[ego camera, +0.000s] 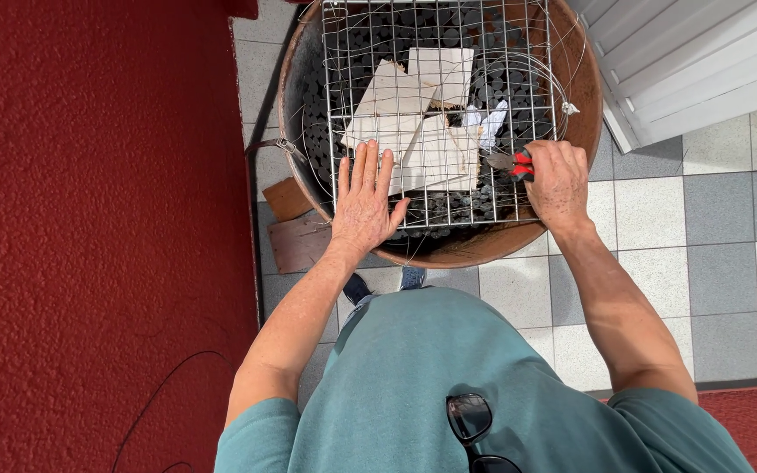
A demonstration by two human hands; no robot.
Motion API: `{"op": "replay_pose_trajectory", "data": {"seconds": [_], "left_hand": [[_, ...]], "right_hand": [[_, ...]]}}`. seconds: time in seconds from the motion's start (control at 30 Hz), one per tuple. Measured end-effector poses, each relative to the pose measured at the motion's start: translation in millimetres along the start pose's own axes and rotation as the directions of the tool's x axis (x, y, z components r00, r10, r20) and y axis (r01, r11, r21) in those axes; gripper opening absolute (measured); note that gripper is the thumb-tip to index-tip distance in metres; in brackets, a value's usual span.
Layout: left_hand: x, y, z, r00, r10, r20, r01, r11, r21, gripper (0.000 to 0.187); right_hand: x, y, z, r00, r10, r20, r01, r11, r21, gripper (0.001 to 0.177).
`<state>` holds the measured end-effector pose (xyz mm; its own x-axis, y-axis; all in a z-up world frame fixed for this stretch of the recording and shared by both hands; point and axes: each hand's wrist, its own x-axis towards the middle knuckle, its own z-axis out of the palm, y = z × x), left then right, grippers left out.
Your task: Repairing and securing a metal grate to a barrel grill using wire and hand tools.
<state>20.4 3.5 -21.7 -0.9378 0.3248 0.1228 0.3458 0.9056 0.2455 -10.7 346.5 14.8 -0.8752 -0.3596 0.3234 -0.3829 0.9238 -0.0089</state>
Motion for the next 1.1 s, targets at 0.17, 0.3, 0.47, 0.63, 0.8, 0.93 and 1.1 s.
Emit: {"op": "replay_pose_trajectory", "data": {"seconds": [0.17, 0.3, 0.47, 0.63, 0.8, 0.93, 1.1], "left_hand": [[-4.0, -1.1, 2.5, 0.994, 0.031, -0.103, -0.032, 0.999, -0.003, 0.097], [-2.8, 0.1, 0.0, 0.995, 0.024, -0.095, -0.026, 1.000, -0.017, 0.096], [2.3, 2.7, -5.1, 1.000, 0.008, 0.020, -0.009, 1.000, 0.020, 0.084], [4.5, 2.3, -4.0, 0.997, 0.016, 0.080, -0.022, 0.997, 0.075, 0.075], [7.9, 2.6, -7.5, 0.996, 0.030, 0.084, -0.039, 0.994, 0.107, 0.074], [7.8, -0.4, -2.0, 0.996, 0.024, 0.081, -0.030, 0.997, 0.078, 0.075], [8.8, 6.0, -6.5, 0.998, 0.068, -0.004, -0.067, 0.997, 0.025, 0.080]], "right_hand": [[-14.4, 20.5, -17.9, 0.981, 0.063, -0.185, -0.058, 0.998, 0.029, 0.036], [-30.3, 40.3, -33.3, 0.913, 0.192, -0.360, -0.166, 0.981, 0.102, 0.026], [-65.4, 65.8, -51.9, 0.732, 0.541, -0.415, -0.361, 0.824, 0.437, 0.021], [-125.1, 108.8, -43.6, 0.571, 0.686, -0.451, -0.206, 0.651, 0.731, 0.023], [-173.0, 112.5, -36.3, 0.197, 0.952, -0.236, -0.151, 0.267, 0.952, 0.036], [-202.9, 96.5, -17.1, 0.106, 0.972, -0.208, -0.184, 0.225, 0.957, 0.044], [-232.1, 67.2, 19.9, 0.097, 0.995, 0.005, -0.438, 0.038, 0.898, 0.034]]}}
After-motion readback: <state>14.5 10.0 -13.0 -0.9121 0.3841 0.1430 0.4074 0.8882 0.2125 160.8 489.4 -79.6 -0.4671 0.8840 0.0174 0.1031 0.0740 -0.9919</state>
